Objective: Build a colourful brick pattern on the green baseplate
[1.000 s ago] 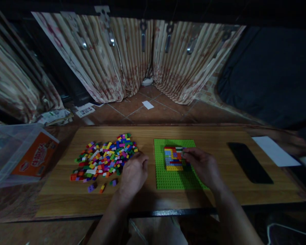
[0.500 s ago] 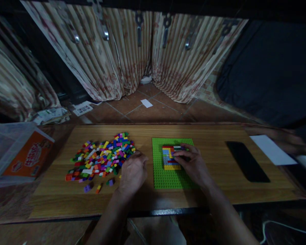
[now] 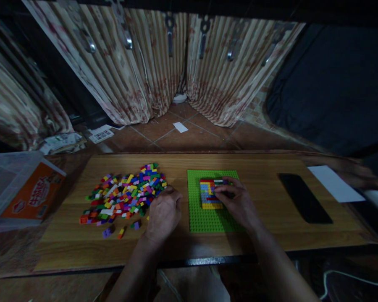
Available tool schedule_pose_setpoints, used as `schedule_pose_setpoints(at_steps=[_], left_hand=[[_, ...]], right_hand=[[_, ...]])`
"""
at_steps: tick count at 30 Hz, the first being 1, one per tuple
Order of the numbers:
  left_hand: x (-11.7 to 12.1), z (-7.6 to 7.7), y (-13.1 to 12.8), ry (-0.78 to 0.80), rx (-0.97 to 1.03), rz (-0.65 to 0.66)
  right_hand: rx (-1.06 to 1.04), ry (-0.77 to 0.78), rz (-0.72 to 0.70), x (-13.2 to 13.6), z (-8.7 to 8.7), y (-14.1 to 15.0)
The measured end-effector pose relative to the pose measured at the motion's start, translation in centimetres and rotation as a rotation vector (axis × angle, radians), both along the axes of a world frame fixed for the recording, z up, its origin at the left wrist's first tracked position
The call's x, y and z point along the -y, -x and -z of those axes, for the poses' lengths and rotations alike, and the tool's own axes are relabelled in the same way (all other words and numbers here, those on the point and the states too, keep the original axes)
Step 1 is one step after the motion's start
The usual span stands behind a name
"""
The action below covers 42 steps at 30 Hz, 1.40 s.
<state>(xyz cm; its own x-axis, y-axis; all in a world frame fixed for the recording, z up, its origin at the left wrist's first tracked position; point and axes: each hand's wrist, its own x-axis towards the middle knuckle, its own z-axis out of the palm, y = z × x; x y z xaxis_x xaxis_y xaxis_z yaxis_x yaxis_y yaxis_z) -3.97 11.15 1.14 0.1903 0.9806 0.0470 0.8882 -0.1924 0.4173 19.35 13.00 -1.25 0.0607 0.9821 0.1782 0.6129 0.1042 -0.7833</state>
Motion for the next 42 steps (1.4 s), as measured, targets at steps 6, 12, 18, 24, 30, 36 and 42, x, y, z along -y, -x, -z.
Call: schedule_pose_setpoints(at_steps=[6,12,18,24,30,36,42], left_hand=[[0.1,0.1,0.1,0.001,-0.002,0.008],[0.1,0.1,0.1,0.018,0.014,-0.001],[0.2,0.1,0.2,0.016,0.011,0.012],[0.3,-0.1,0.3,0.000,0.042,-0.015],[0.3,0.0,0.3,-0.029,0.273,-0.095],[0.3,0.6,0.0,-0.054,0.476,-0.056],[0.4,0.2,-2.1,-0.055,0.509,0.005]], right_hand=[[-0.084,0.014,0.006,-0.1,0.2,0.1],[-0.123,0.018,0.052,-0.2,0.2,0.5],[-0.152,0.019,0.093,-0.3,0.4,0.9],[-0.218,0.027,0.072,-0.5,0.7,0.3],[-0.454,0.038,0.230,-0.7,-0.3,-0.3],[-0.310,-0.101,0.159,-0.5,-0.8,1.1],[-0.238,0.006,0.214,-0.6,-0.4,0.6]])
